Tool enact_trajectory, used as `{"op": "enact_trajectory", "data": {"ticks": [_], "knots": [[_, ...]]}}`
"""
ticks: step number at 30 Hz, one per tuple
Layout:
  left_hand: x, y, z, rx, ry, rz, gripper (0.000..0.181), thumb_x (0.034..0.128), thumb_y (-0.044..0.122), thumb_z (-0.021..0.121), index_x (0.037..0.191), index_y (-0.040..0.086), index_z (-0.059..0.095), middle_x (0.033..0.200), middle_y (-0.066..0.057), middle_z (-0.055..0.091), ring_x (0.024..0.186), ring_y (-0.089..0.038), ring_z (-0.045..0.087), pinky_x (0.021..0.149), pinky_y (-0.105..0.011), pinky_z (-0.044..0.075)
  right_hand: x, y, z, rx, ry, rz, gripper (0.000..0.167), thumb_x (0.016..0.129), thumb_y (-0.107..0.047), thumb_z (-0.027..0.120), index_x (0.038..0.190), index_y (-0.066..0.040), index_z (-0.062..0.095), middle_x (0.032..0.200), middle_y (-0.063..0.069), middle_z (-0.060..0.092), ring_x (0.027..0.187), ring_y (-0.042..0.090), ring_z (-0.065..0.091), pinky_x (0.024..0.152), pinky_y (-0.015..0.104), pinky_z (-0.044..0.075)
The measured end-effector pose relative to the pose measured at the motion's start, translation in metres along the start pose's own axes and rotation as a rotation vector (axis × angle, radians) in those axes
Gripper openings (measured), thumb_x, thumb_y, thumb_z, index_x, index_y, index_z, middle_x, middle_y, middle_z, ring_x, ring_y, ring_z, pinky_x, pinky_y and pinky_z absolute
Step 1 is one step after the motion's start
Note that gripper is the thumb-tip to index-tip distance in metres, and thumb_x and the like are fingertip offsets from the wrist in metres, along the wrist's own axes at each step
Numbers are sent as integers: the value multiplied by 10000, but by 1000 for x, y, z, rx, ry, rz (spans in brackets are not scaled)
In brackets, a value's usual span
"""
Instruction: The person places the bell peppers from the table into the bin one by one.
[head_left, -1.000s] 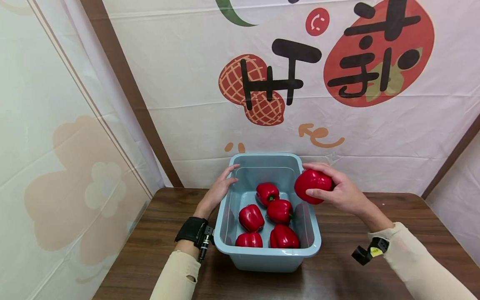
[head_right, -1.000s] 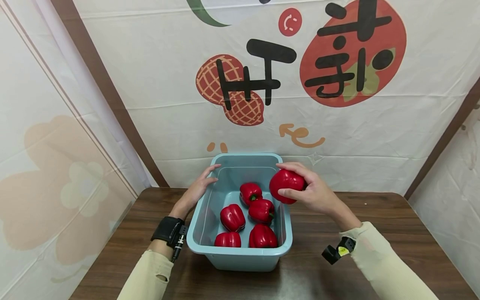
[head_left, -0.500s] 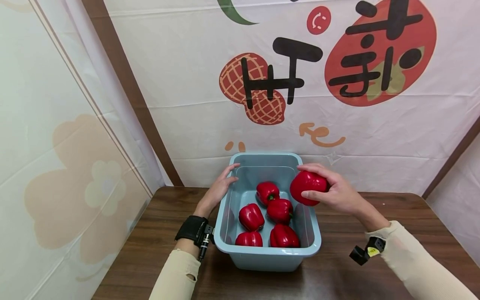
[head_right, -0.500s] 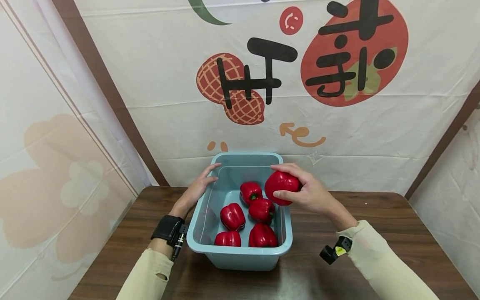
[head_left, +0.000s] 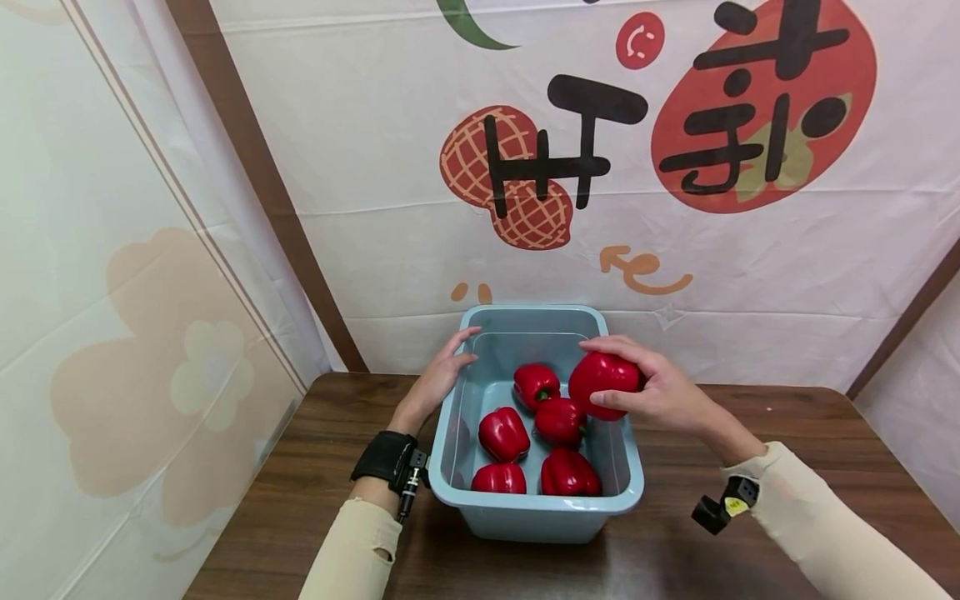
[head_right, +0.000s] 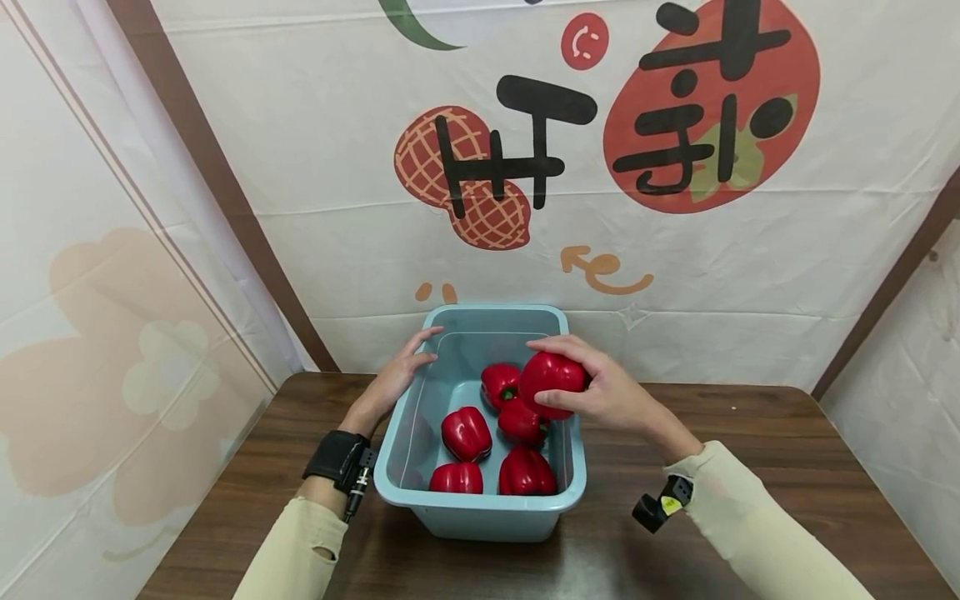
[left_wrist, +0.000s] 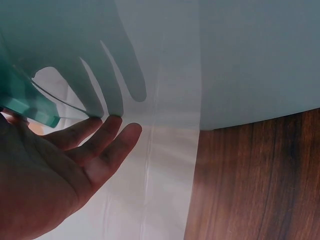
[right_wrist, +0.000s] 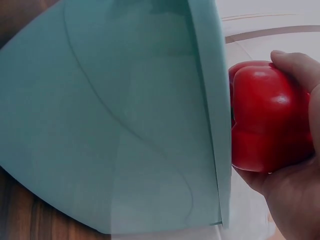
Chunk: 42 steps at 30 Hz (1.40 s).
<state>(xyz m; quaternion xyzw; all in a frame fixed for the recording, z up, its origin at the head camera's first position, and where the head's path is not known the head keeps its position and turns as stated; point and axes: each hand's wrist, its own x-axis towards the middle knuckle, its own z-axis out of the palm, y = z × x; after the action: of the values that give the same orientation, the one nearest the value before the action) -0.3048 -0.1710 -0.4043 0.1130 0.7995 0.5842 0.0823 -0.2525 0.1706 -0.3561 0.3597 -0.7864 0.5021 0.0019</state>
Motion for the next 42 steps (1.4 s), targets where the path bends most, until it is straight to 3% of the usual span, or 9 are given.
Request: {"op": "enact_trajectory", "data": {"ticks": [25,34,42], "knots": [[-1,1,0,-12,-21,-5,503,1056,227,326,1553,270,266,1573,-168,262,1217,-428,495,826,-404,556,4,-3,12,15,-34,-6,714,794,-128,807,1431,-219,498,1390,87,483,1218,365,471,786,369,586],[0,0,0,-5,-3,0,490,1051,225,339,1536,270,296,1553,-167,293,1182,-418,518,807,-394,555,5,-3,17,53,-59,22,719,787,-140,814,1428,-224,499,1395,178,473,1227,387,467,781,356,587],[0,0,-1,-15,-14,-2,500,1053,219,336,1546,276,280,1563,-176,276,1157,-389,537,791,-376,559,8,-5,22,78,-76,64,711,796,-162,810,1427,-268,502,1406,142,470,1237,387,461,780,360,589]]}}
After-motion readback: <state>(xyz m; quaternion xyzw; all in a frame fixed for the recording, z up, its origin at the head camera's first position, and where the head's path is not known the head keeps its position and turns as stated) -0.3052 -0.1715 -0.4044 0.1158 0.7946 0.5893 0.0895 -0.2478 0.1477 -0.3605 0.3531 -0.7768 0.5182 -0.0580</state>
